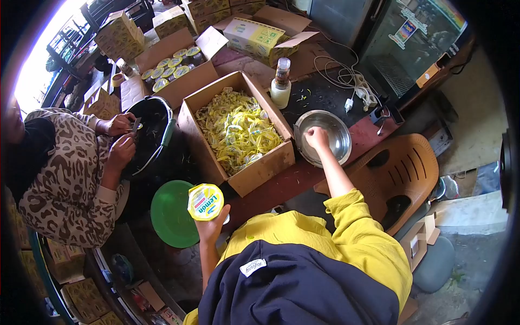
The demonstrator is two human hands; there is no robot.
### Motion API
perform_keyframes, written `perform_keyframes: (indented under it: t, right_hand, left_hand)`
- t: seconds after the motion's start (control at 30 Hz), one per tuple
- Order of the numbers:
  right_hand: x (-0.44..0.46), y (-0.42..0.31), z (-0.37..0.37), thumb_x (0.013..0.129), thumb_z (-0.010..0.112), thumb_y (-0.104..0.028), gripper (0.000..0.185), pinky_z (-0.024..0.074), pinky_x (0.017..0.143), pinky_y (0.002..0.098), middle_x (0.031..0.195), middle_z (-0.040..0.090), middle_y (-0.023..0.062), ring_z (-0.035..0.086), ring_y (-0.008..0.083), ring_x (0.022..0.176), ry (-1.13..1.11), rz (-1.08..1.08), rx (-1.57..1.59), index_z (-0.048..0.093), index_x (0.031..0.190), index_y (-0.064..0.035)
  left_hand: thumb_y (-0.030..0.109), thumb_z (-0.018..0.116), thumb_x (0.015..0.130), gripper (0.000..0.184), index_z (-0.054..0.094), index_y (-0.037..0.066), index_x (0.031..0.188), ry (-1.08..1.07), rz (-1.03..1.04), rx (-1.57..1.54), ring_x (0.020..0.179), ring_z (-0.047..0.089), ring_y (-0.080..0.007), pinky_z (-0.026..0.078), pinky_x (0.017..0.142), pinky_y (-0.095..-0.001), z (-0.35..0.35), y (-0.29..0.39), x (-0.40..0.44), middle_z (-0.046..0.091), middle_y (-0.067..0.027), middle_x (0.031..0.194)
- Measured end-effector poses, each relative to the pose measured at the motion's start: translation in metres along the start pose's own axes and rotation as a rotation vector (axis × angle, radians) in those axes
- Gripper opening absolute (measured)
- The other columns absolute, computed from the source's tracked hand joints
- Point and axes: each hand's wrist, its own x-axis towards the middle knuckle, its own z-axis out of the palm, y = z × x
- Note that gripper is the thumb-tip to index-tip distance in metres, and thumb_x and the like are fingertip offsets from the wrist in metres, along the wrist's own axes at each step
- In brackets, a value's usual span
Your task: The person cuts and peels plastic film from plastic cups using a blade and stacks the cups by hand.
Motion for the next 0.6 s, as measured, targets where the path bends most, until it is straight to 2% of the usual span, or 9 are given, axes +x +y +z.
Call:
perform_keyframes:
  t: [0.17, 0.2, 0.3, 0.37, 0.4, 0.43, 0.5, 0.57, 0.6]
  right_hand:
    - [-0.005, 0.009, 0.025, 0.065, 0.073, -0.027, 0.029, 0.0487, 0.074, 0.0300, 0.079, 0.066, 0.0103, 0.064, 0.0223, 0.079, 0.100, 0.041, 0.129, 0.066, 0.085, -0.0061]
    - [-0.001, 0.004, 0.034, 0.063, 0.071, -0.023, 0.029, 0.0479, 0.078, 0.0333, 0.089, 0.065, 0.0101, 0.061, 0.0240, 0.088, 0.047, 0.093, 0.193, 0.066, 0.089, -0.0101]
    - [0.001, 0.004, 0.043, 0.063, 0.068, -0.018, 0.027, 0.0481, 0.077, 0.0322, 0.086, 0.066, 0.0096, 0.062, 0.0229, 0.085, 0.079, 0.100, 0.307, 0.066, 0.089, -0.0097]
    - [0.001, 0.007, 0.035, 0.061, 0.068, -0.013, 0.031, 0.0484, 0.076, 0.0308, 0.081, 0.066, 0.0102, 0.063, 0.0210, 0.079, 0.089, 0.117, 0.416, 0.065, 0.091, -0.0075]
    - [0.005, 0.011, 0.032, 0.060, 0.069, -0.013, 0.036, 0.0483, 0.076, 0.0308, 0.082, 0.066, 0.0104, 0.064, 0.0201, 0.079, 0.076, 0.147, 0.434, 0.063, 0.095, -0.0056]
    - [0.009, 0.024, 0.028, 0.061, 0.071, -0.012, 0.039, 0.0495, 0.071, 0.0297, 0.080, 0.066, 0.0103, 0.063, 0.0186, 0.076, 0.098, 0.042, 0.469, 0.062, 0.099, -0.0047]
    - [-0.006, 0.023, -0.005, 0.068, 0.071, -0.008, 0.042, 0.0450, 0.055, 0.0210, 0.077, 0.064, 0.0053, 0.058, 0.0103, 0.064, -0.001, -0.036, 0.830, 0.056, 0.107, -0.0019]
    - [-0.021, 0.021, -0.036, 0.068, 0.070, -0.007, 0.044, 0.0413, 0.053, 0.0189, 0.078, 0.063, 0.0010, 0.056, 0.0073, 0.064, -0.177, 0.074, 1.138, 0.055, 0.109, -0.0029]
    - [-0.011, 0.043, -0.033, 0.065, 0.071, -0.006, 0.038, 0.0449, 0.056, 0.0233, 0.074, 0.064, 0.0022, 0.058, 0.0108, 0.065, -0.144, -0.071, 0.775, 0.059, 0.101, -0.0042]
  left_hand:
    - [0.003, 0.067, 0.071, 0.030, 0.057, 0.002, 0.100, -0.034, -0.057, -0.048, 0.080, 0.059, -0.0124, 0.048, 0.073, -0.0266, 0.008, 0.001, 0.001, 0.062, -0.0051, 0.091]
    - [0.005, 0.066, 0.072, 0.030, 0.057, 0.001, 0.100, -0.050, -0.031, -0.049, 0.080, 0.059, -0.0128, 0.048, 0.073, -0.0268, 0.004, 0.000, 0.004, 0.062, -0.0055, 0.091]
    - [0.014, 0.065, 0.075, 0.030, 0.057, -0.001, 0.100, -0.124, 0.050, -0.183, 0.081, 0.060, -0.0150, 0.048, 0.074, -0.0279, 0.002, -0.007, 0.011, 0.062, -0.0075, 0.092]
    - [0.009, 0.066, 0.073, 0.032, 0.056, -0.002, 0.101, -0.110, 0.057, -0.093, 0.082, 0.060, -0.0152, 0.047, 0.076, -0.0281, 0.011, -0.007, 0.017, 0.062, -0.0084, 0.094]
    - [0.002, 0.072, 0.064, 0.034, 0.059, 0.001, 0.095, -0.102, 0.008, -0.124, 0.079, 0.058, -0.0097, 0.046, 0.073, -0.0242, 0.017, 0.002, 0.020, 0.062, -0.0028, 0.090]
    - [0.003, 0.074, 0.062, 0.037, 0.059, 0.001, 0.096, -0.122, -0.041, -0.227, 0.080, 0.059, -0.0103, 0.046, 0.075, -0.0247, 0.020, 0.010, 0.022, 0.063, -0.0036, 0.090]
    - [0.005, 0.076, 0.061, 0.039, 0.058, 0.001, 0.096, -0.115, 0.122, -0.124, 0.081, 0.059, -0.0108, 0.046, 0.076, -0.0251, 0.023, 0.017, 0.029, 0.063, -0.0048, 0.091]
    - [0.006, 0.076, 0.060, 0.040, 0.058, 0.000, 0.095, -0.125, 0.149, -0.141, 0.081, 0.059, -0.0114, 0.046, 0.077, -0.0253, 0.026, 0.021, 0.037, 0.063, -0.0054, 0.090]
    - [0.005, 0.076, 0.060, 0.041, 0.057, 0.000, 0.096, -0.125, 0.165, -0.112, 0.082, 0.059, -0.0112, 0.046, 0.077, -0.0254, 0.025, 0.020, 0.040, 0.063, -0.0054, 0.089]
